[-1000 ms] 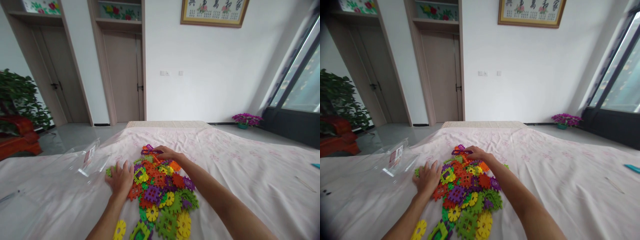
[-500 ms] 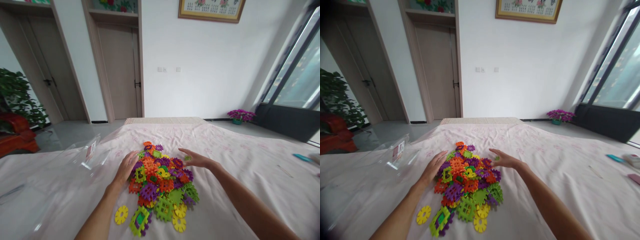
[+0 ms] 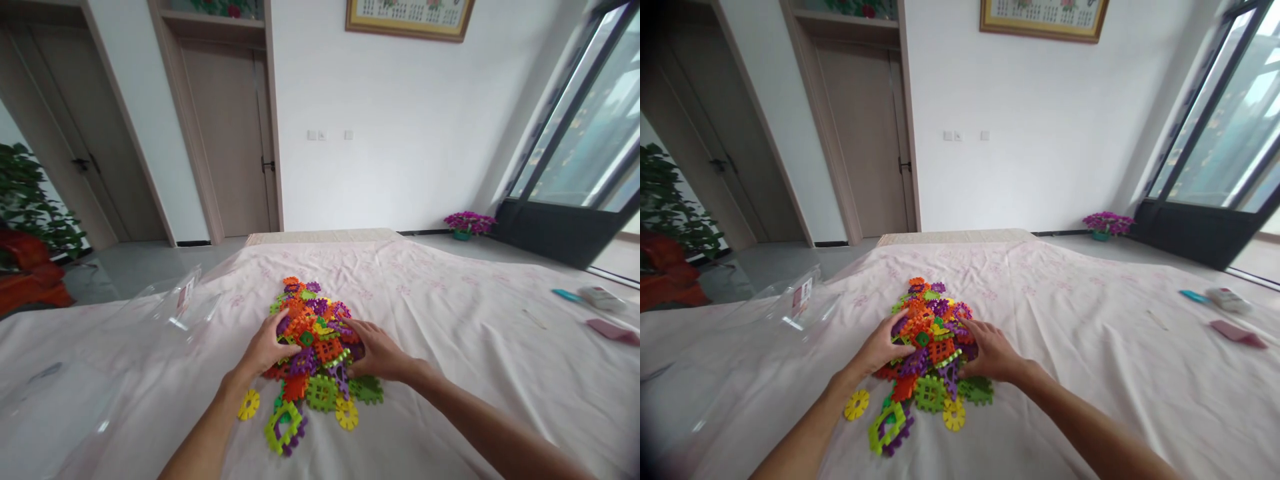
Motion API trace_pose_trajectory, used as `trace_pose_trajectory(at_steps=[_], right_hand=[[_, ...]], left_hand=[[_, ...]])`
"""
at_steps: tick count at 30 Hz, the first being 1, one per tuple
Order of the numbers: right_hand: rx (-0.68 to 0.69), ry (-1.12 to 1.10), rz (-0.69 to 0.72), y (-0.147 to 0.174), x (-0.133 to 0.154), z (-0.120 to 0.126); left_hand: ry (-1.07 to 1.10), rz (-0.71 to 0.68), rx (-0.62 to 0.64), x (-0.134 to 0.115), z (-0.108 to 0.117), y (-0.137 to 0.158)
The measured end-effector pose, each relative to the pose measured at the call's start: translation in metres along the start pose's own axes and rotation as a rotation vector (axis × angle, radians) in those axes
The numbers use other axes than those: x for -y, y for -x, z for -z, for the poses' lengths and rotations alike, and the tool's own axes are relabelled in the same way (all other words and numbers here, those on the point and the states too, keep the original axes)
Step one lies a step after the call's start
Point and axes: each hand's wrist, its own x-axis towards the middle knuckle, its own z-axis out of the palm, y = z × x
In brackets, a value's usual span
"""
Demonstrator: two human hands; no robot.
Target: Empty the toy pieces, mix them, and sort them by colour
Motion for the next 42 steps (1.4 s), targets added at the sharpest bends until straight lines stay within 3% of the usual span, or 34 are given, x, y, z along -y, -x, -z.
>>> trace_pose_trajectory(at_steps=[6, 9, 12, 15, 17, 20, 24, 26, 29, 34, 38, 42], right_hand=[[-0.149, -0.101, -0.141, -0.026, 0.025, -0.021], [-0.219, -0.335, -0.192, -0.043, 0.036, -0.032], [-0.29, -0.708, -0.143, -0.056, 0.05, -0.031], [-0.246, -1.014, -0.094, -0.059, 0.062, -0.018], [-0.196, -1.074, -0.022, -0.056, 0.064, -0.006], [-0.152, -0.934, 0.064, -0.04, 0.054, 0.009], [-0.12, -0.463, 0.042, 0.003, 0.027, 0.013], [-0.011, -0.287, 0.073, 0.03, 0.018, 0.006], [0.116, -0.102, 0.106, 0.06, 0.02, -0.011], [-0.001, -0.025, 0.084, 0.061, 0.042, -0.03], [-0.163, -0.109, 0.166, 0.043, 0.047, -0.039], [-0.336, -0.251, 0.152, 0.022, 0.05, -0.057]], left_hand=[[0.494, 0.129, 0.043, -0.022, -0.024, -0.009], [0.677, 0.196, 0.036, -0.035, -0.03, -0.014], [0.765, 0.239, 0.01, -0.045, -0.031, -0.019], [0.758, 0.158, 0.046, -0.053, -0.021, -0.022], [0.664, 0.029, 0.118, -0.058, -0.008, -0.021], [0.319, -0.081, 0.215, -0.057, 0.02, -0.008], [-0.123, -0.037, 0.282, -0.038, 0.043, 0.036], [-0.241, -0.025, 0.357, -0.027, 0.041, 0.063], [-0.397, -0.002, 0.345, -0.018, 0.022, 0.094], [-0.371, -0.124, 0.187, -0.023, -0.012, 0.1], [-0.206, -0.219, 0.091, -0.031, -0.024, 0.087], [0.003, -0.291, 0.026, -0.037, -0.035, 0.073]])
